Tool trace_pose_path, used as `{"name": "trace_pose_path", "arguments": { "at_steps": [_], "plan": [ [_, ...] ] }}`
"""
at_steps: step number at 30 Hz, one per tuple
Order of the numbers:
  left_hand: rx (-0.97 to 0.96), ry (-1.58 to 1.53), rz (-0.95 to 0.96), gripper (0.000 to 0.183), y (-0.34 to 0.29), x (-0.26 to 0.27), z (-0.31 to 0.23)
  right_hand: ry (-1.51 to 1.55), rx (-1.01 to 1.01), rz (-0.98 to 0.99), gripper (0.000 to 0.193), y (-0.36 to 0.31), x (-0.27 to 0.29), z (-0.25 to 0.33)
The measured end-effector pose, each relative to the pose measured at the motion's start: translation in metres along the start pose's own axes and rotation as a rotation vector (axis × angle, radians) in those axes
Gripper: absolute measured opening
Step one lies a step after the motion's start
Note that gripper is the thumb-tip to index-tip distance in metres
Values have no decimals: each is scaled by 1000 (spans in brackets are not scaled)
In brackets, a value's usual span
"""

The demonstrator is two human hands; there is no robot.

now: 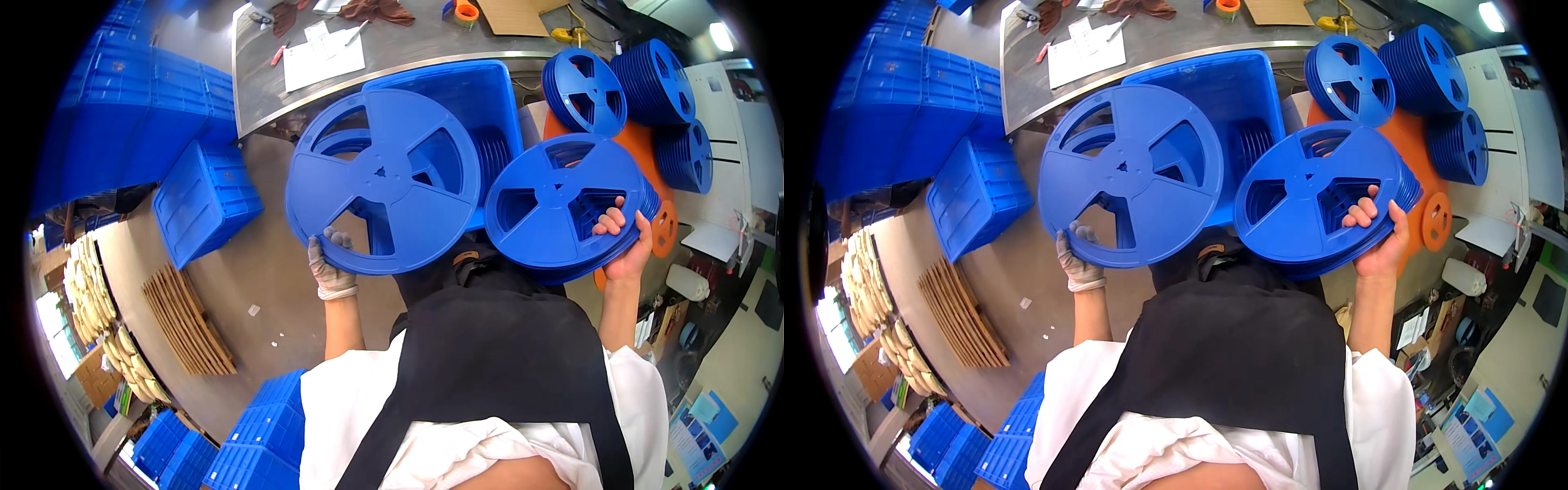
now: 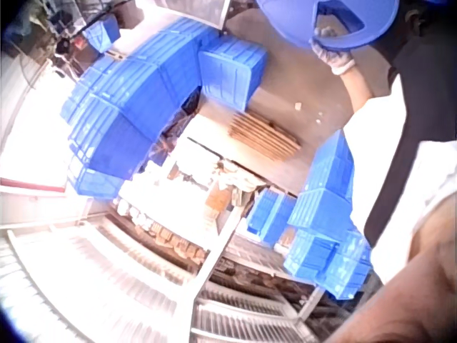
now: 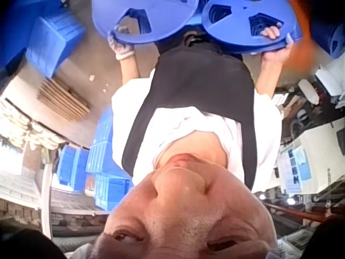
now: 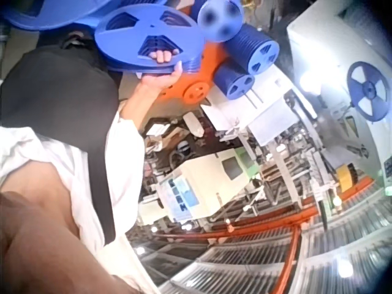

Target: The person stacks blue plastic spools from a green table into a blue bin. They repeatedly pick up stacks of spools, separate them, and place them into the bin, occasionally moving between the table and the bin.

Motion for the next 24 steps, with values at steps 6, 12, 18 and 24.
{"name": "trace_pose_path", "arguments": {
  "at_steps": [6,12,18,24],
  "plan": [
    [56,-110,128,28,3,-30,2,70,-17,228,39,2,-12,-5],
    [113,285,248,45,24,-84,25,116,3,422,41,4,-25,0],
    [195,846,408,57,2,-94,48,225,35,391,40,1,-33,6],
    [174,1207,674,71,-17,-127,93,234,-26,285,39,10,-39,-5]
  ]
}}
Point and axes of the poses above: each hand's wrist, its own y-axis towards the middle knuckle, its own x-axis out of the back of the hand, z = x × y, the point moved 4 cm from there along y, towards the middle knuckle, and after that the axes turned 15 degrees about z, right-handed, at the moved point
